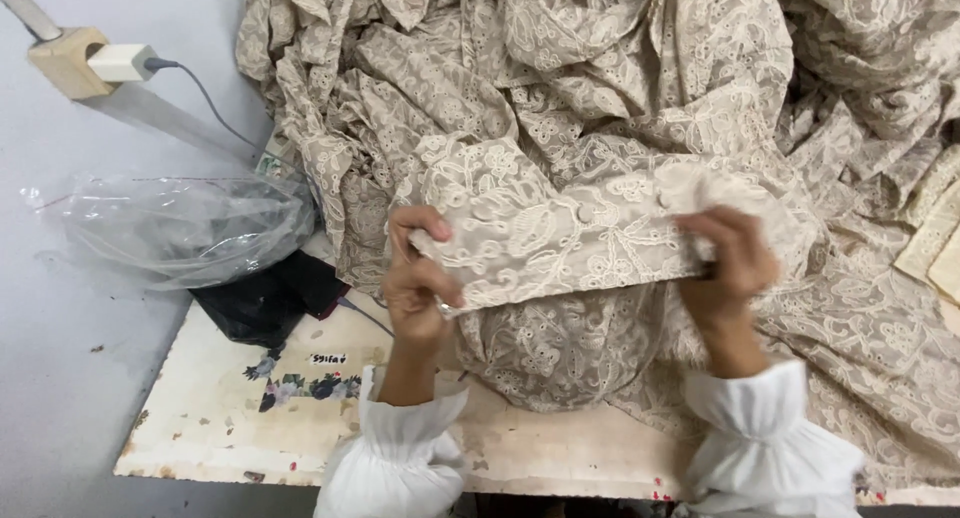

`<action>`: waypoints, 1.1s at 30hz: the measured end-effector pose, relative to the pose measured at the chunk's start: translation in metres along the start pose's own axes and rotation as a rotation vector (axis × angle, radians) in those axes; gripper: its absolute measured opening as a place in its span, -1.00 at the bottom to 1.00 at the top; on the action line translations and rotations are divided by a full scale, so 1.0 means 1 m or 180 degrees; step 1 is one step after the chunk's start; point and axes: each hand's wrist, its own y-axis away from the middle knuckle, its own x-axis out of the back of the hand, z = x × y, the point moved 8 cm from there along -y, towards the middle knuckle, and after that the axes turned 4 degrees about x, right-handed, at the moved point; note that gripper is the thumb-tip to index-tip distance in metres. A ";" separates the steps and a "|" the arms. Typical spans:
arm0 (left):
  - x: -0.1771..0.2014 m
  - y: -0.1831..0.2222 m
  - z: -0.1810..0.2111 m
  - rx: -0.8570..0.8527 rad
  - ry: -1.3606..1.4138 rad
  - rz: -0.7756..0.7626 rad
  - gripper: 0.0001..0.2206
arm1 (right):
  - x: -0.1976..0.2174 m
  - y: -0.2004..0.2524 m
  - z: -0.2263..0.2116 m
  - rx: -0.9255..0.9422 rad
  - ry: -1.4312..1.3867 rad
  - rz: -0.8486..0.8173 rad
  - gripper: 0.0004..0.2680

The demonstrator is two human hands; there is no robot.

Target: Trimming loose threads from a lace garment using small thread snips at a quality control station.

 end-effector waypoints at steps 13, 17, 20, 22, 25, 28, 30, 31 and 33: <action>0.074 -0.019 -0.017 0.1384 -0.0773 0.0319 -0.92 | 0.098 0.079 0.141 -0.3077 -0.1918 -0.1227 -0.84; 0.105 -0.007 -0.032 0.1603 -0.0475 0.1383 -0.85 | 0.087 0.098 0.139 -0.3376 -0.2295 -0.1024 -0.86; 0.117 0.003 -0.028 0.2322 -0.0821 0.2074 -0.78 | 0.078 0.061 0.110 -0.3189 -0.2343 -0.1056 -0.77; 0.118 -0.001 -0.031 0.2196 -0.0567 0.2073 -0.76 | 0.076 0.053 0.104 -0.3023 -0.2344 -0.1095 -0.75; 0.117 -0.004 -0.027 0.2194 -0.1128 0.1842 -0.83 | 0.075 0.053 0.102 -0.2807 -0.2434 -0.1122 -0.79; 0.103 -0.016 0.004 0.1345 -0.3563 0.1554 -0.80 | 0.056 0.007 0.061 -0.2486 -0.2689 -0.1423 -0.83; 0.049 -0.010 0.027 0.0258 -0.5092 0.1396 -0.64 | 0.036 -0.019 0.029 -0.2212 -0.2837 -0.1745 -0.80; 0.008 -0.001 0.014 0.0235 -0.3663 0.0463 -0.67 | 0.026 -0.022 0.015 -0.2047 -0.3043 -0.1867 -0.81; -0.058 0.007 0.013 0.0209 -0.2211 -0.0367 -0.48 | 0.011 -0.028 -0.004 -0.1866 -0.3266 -0.2039 -0.82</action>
